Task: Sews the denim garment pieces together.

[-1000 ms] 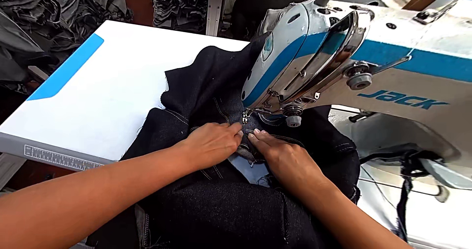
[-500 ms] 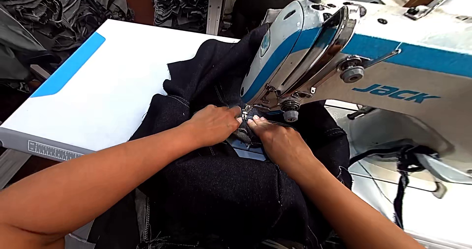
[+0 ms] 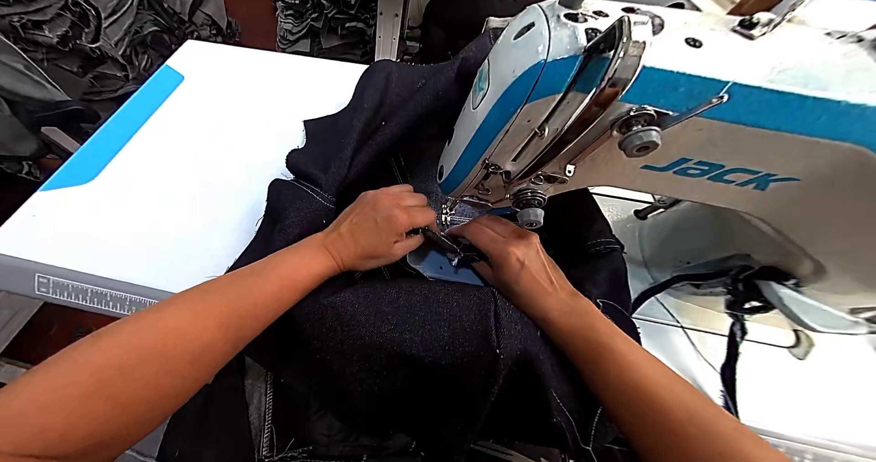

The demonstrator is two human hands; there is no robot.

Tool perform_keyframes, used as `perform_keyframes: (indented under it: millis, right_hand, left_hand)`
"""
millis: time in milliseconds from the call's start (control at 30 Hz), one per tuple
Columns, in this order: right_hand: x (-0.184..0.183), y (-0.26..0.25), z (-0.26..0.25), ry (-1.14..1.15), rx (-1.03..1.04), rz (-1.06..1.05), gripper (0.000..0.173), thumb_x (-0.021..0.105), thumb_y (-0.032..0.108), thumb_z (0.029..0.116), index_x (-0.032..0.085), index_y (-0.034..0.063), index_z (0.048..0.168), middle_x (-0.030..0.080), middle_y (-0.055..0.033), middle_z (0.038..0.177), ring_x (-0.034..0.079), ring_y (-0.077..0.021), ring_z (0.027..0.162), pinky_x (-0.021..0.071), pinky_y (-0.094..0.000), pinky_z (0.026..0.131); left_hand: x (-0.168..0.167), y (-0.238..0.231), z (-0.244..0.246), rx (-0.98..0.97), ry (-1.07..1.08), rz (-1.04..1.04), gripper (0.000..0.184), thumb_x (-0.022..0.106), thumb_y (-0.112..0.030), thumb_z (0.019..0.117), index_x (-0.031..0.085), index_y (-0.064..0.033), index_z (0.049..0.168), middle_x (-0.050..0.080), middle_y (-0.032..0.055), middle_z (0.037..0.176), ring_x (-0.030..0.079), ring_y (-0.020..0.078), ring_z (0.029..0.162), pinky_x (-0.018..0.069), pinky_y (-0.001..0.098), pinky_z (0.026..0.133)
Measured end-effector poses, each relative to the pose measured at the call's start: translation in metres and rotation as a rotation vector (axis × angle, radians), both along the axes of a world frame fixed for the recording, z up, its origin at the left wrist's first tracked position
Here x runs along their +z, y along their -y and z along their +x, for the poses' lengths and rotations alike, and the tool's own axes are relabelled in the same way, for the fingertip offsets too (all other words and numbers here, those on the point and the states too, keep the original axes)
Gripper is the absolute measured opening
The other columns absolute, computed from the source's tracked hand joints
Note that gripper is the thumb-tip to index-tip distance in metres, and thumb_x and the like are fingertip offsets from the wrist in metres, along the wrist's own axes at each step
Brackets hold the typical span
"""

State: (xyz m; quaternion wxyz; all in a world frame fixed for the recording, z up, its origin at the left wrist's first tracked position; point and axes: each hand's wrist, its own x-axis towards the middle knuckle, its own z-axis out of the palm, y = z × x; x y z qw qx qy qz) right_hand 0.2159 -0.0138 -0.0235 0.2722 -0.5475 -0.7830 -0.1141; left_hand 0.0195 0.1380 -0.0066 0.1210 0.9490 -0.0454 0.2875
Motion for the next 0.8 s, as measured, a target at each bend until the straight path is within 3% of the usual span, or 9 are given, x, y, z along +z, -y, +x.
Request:
perform_keyframes:
  millis: [100, 233, 333, 400, 500, 567, 633, 733, 800]
  right_hand:
    - [0.000, -0.006, 0.000, 0.059, 0.002, -0.048, 0.020, 0.070, -0.005, 0.0823, 0.072, -0.0019, 0.102, 0.073, -0.0192, 0.095, 0.073, -0.0363, 0.082, 0.0592, -0.0472, 0.067]
    - [0.003, -0.010, -0.008, 0.138, -0.046, -0.087, 0.014, 0.067, -0.005, 0.0830, 0.068, -0.0027, 0.097, 0.069, -0.0197, 0.089, 0.072, -0.0385, 0.080, 0.0558, -0.0501, 0.059]
    - [0.005, 0.001, -0.016, 0.117, -0.067, -0.110, 0.014, 0.066, -0.007, 0.0841, 0.071, -0.0011, 0.096, 0.070, -0.0180, 0.092, 0.072, -0.0363, 0.090, 0.0585, -0.0484, 0.069]
    - [0.006, 0.017, -0.019, 0.116, -0.090, -0.175, 0.024, 0.062, -0.006, 0.0909, 0.076, 0.0022, 0.108, 0.073, -0.0150, 0.106, 0.071, -0.0331, 0.099, 0.0596, -0.0466, 0.081]
    - [0.004, 0.032, -0.019, 0.188, -0.099, -0.209, 0.037, 0.059, -0.009, 0.0890, 0.076, 0.0043, 0.119, 0.074, -0.0132, 0.121, 0.072, -0.0322, 0.099, 0.0578, -0.0449, 0.081]
    - [0.006, 0.034, -0.022, 0.219, -0.117, -0.231, 0.039, 0.060, -0.012, 0.0880, 0.076, 0.0041, 0.120, 0.073, -0.0133, 0.124, 0.072, -0.0324, 0.099, 0.0578, -0.0441, 0.081]
    - [0.008, 0.033, -0.024, 0.218, -0.125, -0.249, 0.039, 0.061, -0.013, 0.0871, 0.076, 0.0033, 0.119, 0.073, -0.0140, 0.123, 0.072, -0.0336, 0.099, 0.0577, -0.0447, 0.083]
    - [0.008, 0.032, -0.024, 0.183, -0.131, -0.260, 0.039, 0.063, -0.014, 0.0861, 0.077, 0.0031, 0.118, 0.074, -0.0138, 0.122, 0.072, -0.0346, 0.100, 0.0573, -0.0463, 0.084]
    - [0.007, 0.031, -0.024, 0.152, -0.128, -0.243, 0.038, 0.063, -0.015, 0.0855, 0.078, 0.0031, 0.116, 0.074, -0.0138, 0.121, 0.072, -0.0348, 0.098, 0.0575, -0.0467, 0.084]
  left_hand:
    - [0.006, -0.002, 0.003, 0.025, -0.105, -0.056, 0.015, 0.062, -0.009, 0.0916, 0.075, -0.0015, 0.091, 0.069, 0.0123, 0.081, 0.067, 0.0278, 0.081, 0.0527, 0.0401, 0.073]
    - [0.012, 0.003, 0.001, -0.023, -0.267, 0.062, 0.008, 0.067, -0.002, 0.0844, 0.073, -0.0017, 0.090, 0.070, 0.0135, 0.085, 0.069, 0.0323, 0.087, 0.0553, 0.0464, 0.076]
    - [0.016, 0.016, -0.014, -0.086, -0.408, 0.185, 0.005, 0.066, -0.004, 0.0886, 0.072, -0.0029, 0.088, 0.067, 0.0133, 0.090, 0.066, 0.0338, 0.094, 0.0526, 0.0475, 0.078]
    - [0.016, 0.019, -0.024, -0.050, -0.442, 0.170, 0.018, 0.060, -0.015, 0.0935, 0.073, -0.0024, 0.092, 0.067, 0.0117, 0.088, 0.066, 0.0307, 0.092, 0.0520, 0.0441, 0.076]
    - [0.019, 0.024, -0.020, 0.124, -0.507, -0.023, 0.035, 0.050, -0.027, 0.1067, 0.070, 0.0005, 0.113, 0.071, 0.0162, 0.091, 0.069, 0.0338, 0.092, 0.0549, 0.0481, 0.083]
    - [0.026, 0.027, -0.004, 0.225, -0.629, -0.074, 0.033, 0.049, -0.019, 0.1080, 0.062, -0.0046, 0.134, 0.071, 0.0205, 0.093, 0.070, 0.0409, 0.093, 0.0539, 0.0549, 0.082]
    - [0.040, 0.027, 0.012, 0.258, -0.800, -0.088, 0.035, 0.052, -0.017, 0.1068, 0.057, -0.0107, 0.141, 0.071, 0.0220, 0.097, 0.068, 0.0443, 0.096, 0.0510, 0.0604, 0.082]
    - [0.053, 0.021, 0.024, 0.225, -0.967, -0.070, 0.030, 0.056, -0.024, 0.1046, 0.061, -0.0068, 0.129, 0.069, 0.0206, 0.101, 0.067, 0.0423, 0.099, 0.0493, 0.0617, 0.081]
    - [0.057, 0.018, 0.026, 0.231, -1.058, -0.055, 0.030, 0.061, -0.032, 0.1017, 0.069, -0.0025, 0.104, 0.068, 0.0187, 0.095, 0.065, 0.0387, 0.096, 0.0475, 0.0606, 0.079]
